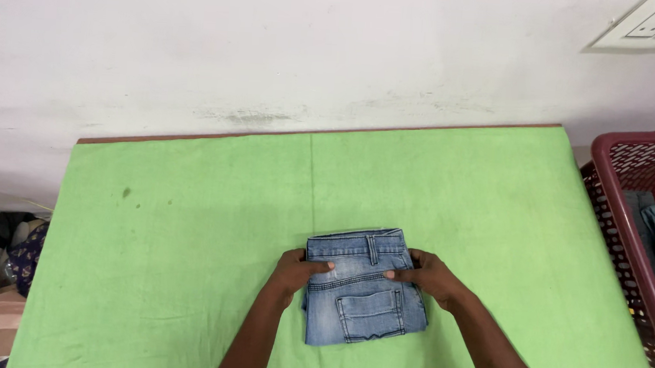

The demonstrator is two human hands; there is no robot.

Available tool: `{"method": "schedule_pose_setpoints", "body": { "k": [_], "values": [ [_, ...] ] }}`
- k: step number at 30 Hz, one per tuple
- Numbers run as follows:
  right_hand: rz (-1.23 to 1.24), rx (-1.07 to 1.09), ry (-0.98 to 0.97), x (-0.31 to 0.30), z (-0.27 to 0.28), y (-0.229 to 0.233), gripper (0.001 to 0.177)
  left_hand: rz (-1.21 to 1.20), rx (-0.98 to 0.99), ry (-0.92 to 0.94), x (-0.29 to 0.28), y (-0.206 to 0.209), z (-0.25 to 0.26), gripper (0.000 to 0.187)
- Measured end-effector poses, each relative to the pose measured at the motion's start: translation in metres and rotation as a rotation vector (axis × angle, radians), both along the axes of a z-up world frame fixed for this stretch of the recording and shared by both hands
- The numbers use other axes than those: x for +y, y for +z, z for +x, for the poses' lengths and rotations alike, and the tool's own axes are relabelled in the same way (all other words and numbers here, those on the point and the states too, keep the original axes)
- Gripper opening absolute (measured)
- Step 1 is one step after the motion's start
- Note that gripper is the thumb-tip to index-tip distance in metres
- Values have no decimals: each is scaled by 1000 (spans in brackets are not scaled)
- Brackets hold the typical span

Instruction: The person folds a pair of light-blue jeans on a green table. They lay the jeans flat, fold one leg over the other, then fold the garment in half and again into a compact rectangle, smoothing the fabric with both hands throughout.

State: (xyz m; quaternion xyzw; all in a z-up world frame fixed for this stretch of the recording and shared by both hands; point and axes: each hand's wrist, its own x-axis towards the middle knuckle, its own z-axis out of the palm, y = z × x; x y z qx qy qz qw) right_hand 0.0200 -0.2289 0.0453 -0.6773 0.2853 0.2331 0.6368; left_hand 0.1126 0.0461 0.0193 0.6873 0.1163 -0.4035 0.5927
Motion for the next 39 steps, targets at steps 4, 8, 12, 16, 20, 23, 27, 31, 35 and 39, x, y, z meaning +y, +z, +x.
{"method": "schedule_pose_setpoints", "body": {
  "k": [4,8,12,16,20,23,27,31,35,39],
  "values": [
    [-152,-184,29,-11,6,41,51,-79,-289,-38,8,51,0,42],
    [-392,-373,131,-17,-25,57,50,-165,-845,-113,19,75,-34,39],
    [-802,-1017,278,-4,-61,24,50,79,-1322,-334,30,40,-87,40],
    [-910,-916,363,9,-111,-18,49,176,-1358,-581,43,-22,-143,38],
    [-944,-778,417,0,-140,-29,66,215,-1234,-638,58,-47,-168,51],
    [-1005,-752,376,-9,-135,-18,53,261,-1109,-606,63,-31,-168,28],
    [-953,-825,117,18,-95,2,43,328,-1181,-383,26,7,-129,39],
    [-918,-884,199,69,-50,7,42,396,-1280,-242,-32,19,-92,47],
    [-991,-809,347,97,-31,-10,50,640,-1214,-292,-48,-2,-83,52],
    [-1132,-699,385,88,-13,-26,67,727,-1107,-247,-36,-30,-72,56]
  ]
}}
